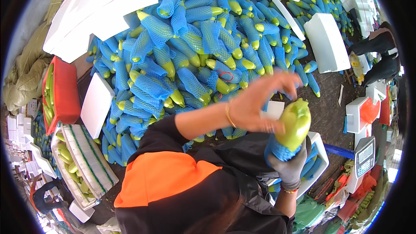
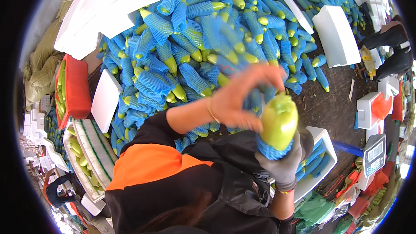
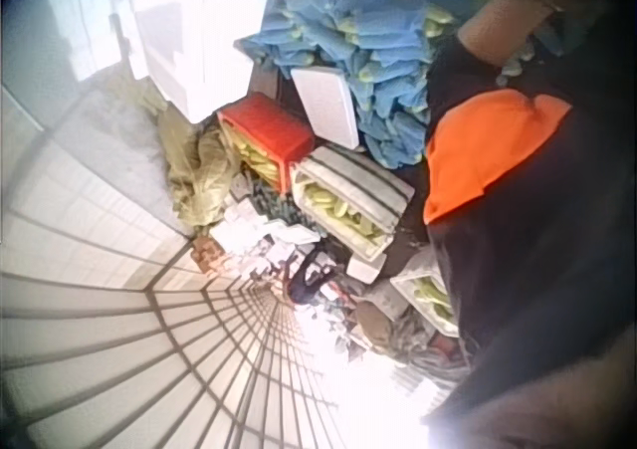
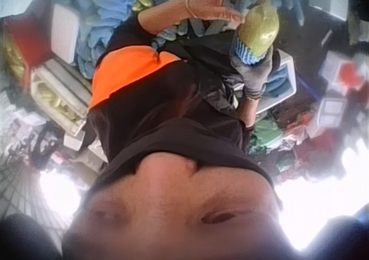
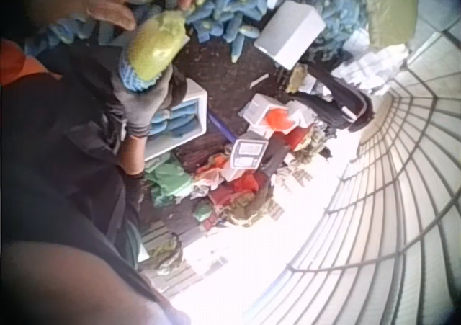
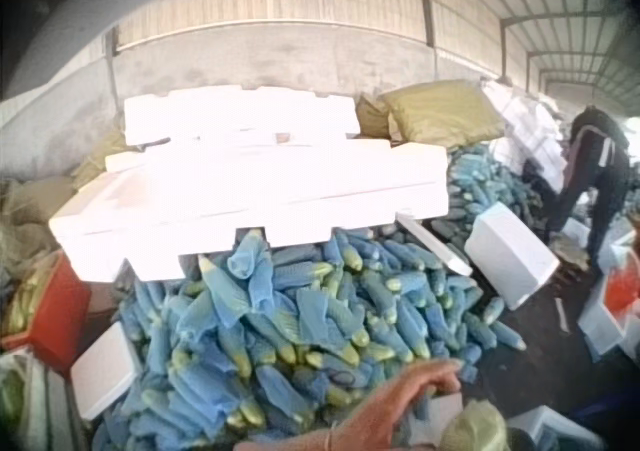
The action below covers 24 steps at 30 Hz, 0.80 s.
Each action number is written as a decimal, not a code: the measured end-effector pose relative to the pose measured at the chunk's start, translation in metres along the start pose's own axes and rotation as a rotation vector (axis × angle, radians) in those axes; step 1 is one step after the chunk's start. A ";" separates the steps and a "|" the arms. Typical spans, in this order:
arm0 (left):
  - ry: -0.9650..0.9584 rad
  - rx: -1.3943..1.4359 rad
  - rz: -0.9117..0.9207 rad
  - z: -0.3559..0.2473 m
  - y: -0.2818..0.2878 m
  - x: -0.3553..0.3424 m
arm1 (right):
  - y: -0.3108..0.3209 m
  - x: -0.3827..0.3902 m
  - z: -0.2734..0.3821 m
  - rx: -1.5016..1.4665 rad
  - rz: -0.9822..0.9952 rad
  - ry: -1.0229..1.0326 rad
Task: The person places a plastic bag inside a white styrofoam box, then picks up blue foam-wrapped cucumbers from a large pile and arranges them inside the box. After filling the box, the person closes the lid and seals it with orange tape.
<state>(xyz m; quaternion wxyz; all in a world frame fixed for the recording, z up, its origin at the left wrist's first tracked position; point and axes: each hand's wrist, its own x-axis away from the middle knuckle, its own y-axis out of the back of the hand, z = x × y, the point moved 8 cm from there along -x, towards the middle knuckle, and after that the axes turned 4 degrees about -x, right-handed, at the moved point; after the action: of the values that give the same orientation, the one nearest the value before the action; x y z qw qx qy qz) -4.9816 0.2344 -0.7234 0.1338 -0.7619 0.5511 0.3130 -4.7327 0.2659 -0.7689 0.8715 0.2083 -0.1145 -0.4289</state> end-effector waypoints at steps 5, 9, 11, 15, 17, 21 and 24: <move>1.053 -1.904 -0.138 0.163 0.321 0.081 | 0.098 0.130 -0.061 -0.604 -0.343 -0.060; 1.102 -1.807 0.339 0.241 0.451 0.177 | 0.185 0.237 -0.140 -0.621 -0.725 -0.201; 0.813 -1.698 0.323 0.243 0.435 0.164 | 0.218 0.267 -0.184 -0.535 -0.815 -0.255; 1.534 -0.883 -0.410 0.220 0.395 0.201 | 0.237 0.302 -0.278 -0.148 -1.107 -0.486; 1.366 -0.489 -0.724 0.196 0.346 0.216 | 0.214 0.315 -0.327 0.052 -1.120 -0.616; 1.358 0.572 -0.429 0.172 0.141 0.226 | 0.161 0.341 -0.435 0.266 -0.662 -1.103; 1.269 0.964 -0.044 0.117 -0.039 0.183 | 0.154 0.348 -0.461 0.252 -0.539 -1.134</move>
<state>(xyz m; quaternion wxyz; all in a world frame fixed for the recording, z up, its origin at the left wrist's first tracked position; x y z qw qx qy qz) -4.9480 0.1744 -0.9335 0.1155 -0.6636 0.5818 -0.4559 -4.2397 0.1953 -1.0991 0.5057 0.0715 -0.5511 -0.6599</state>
